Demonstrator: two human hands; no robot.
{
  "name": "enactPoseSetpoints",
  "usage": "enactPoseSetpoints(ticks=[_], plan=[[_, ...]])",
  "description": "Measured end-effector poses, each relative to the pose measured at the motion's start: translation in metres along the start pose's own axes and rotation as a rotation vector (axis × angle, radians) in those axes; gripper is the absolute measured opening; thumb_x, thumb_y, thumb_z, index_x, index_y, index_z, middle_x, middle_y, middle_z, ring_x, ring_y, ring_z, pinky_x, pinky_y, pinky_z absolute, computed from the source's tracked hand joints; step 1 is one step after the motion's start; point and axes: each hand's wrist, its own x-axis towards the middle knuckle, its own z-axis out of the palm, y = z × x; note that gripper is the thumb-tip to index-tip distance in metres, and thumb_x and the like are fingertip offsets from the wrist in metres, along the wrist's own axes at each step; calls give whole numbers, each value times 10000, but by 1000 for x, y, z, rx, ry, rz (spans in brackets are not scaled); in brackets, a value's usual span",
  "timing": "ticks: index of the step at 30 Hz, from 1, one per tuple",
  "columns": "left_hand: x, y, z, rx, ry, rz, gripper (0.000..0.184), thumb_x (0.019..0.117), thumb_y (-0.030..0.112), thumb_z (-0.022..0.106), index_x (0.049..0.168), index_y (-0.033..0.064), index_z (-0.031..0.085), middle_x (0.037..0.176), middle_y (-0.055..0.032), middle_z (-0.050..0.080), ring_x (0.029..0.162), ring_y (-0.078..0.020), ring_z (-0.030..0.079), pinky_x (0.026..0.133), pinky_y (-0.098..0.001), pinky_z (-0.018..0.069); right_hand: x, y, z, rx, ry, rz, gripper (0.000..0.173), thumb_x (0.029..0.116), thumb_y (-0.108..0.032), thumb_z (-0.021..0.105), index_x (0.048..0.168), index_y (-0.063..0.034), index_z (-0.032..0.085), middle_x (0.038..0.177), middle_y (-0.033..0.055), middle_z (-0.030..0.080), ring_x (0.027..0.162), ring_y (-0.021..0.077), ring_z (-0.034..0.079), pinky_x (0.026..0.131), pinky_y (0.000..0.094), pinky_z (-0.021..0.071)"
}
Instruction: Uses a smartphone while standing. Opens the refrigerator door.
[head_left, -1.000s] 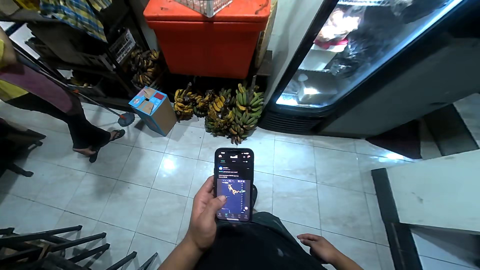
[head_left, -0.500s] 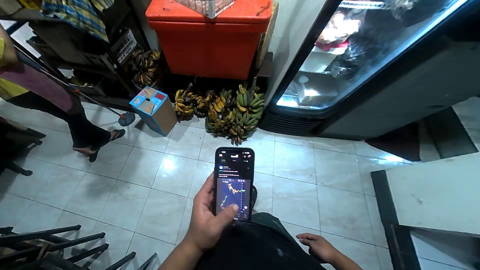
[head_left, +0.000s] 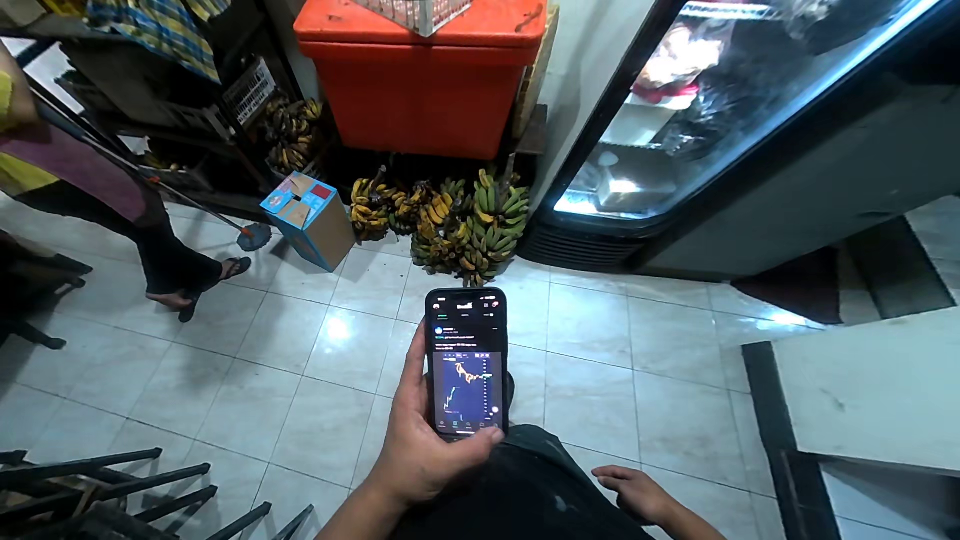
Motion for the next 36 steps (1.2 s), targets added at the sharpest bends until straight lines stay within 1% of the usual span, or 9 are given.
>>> enactPoseSetpoints(ticks=[4,14,16,19,21,24,26,30,36], plan=[[-2,0,2,31,45,26,1252,718,-93,857,1641,256,87,1296,-188,618,1068,-348,698,891,-486,638,0,-1,-1,0,1,-3,286,1062,-288,588,1301,-162,680,1048,148,699,739,232,660,691,440,572],[-3,1,5,-14,14,37,1230,741,-95,837,1641,263,79,1297,-196,615,1062,-352,698,890,-492,633,-6,-3,-4,5,2,-14,302,1052,-296,597,1302,-144,676,1036,152,693,724,224,648,681,436,566],[-4,0,4,-17,7,26,1142,797,-41,811,1633,253,91,1266,-206,626,1035,-342,704,833,-460,642,-5,-2,-5,2,0,-16,304,1055,-289,595,1311,-143,670,1034,152,691,719,224,644,679,434,564],[-6,-4,-1,-66,-2,2,882,927,95,705,1613,225,166,1249,-208,634,1020,-305,705,762,-410,639,-4,0,-5,5,1,-14,296,1056,-285,594,1306,-147,674,993,144,690,698,213,634,661,422,558],[-7,-6,-3,-110,17,-10,677,988,136,625,1570,169,280,1243,-199,643,1034,-282,704,808,-414,630,-2,2,-4,14,0,-12,287,1058,-284,590,1297,-150,676,978,139,688,694,211,634,653,420,557],[-8,-9,-2,-128,112,-30,448,1035,180,523,1463,91,427,1176,-209,660,1002,-301,713,868,-495,615,1,5,-3,11,-3,-11,274,1058,-284,595,1285,-159,685,985,130,698,690,207,643,652,417,566],[-8,-10,-1,-121,172,-56,395,1056,223,459,1420,72,472,1145,-229,661,966,-338,721,840,-547,621,1,5,-3,5,-5,-11,275,1058,-285,595,1287,-162,684,989,129,699,688,207,642,652,415,566],[-11,-11,0,-94,214,-90,407,1070,293,393,1406,89,499,1118,-226,664,941,-344,722,810,-556,625,3,10,-3,-4,-5,-12,279,1055,-289,599,1292,-166,683,959,122,693,659,190,625,632,400,557],[-8,-12,7,-95,245,-60,346,1100,272,426,1355,63,531,1081,-224,671,914,-338,729,798,-549,634,3,14,-5,-8,-7,-8,277,1055,-297,599,1287,-175,688,944,120,700,647,192,632,619,395,559]])
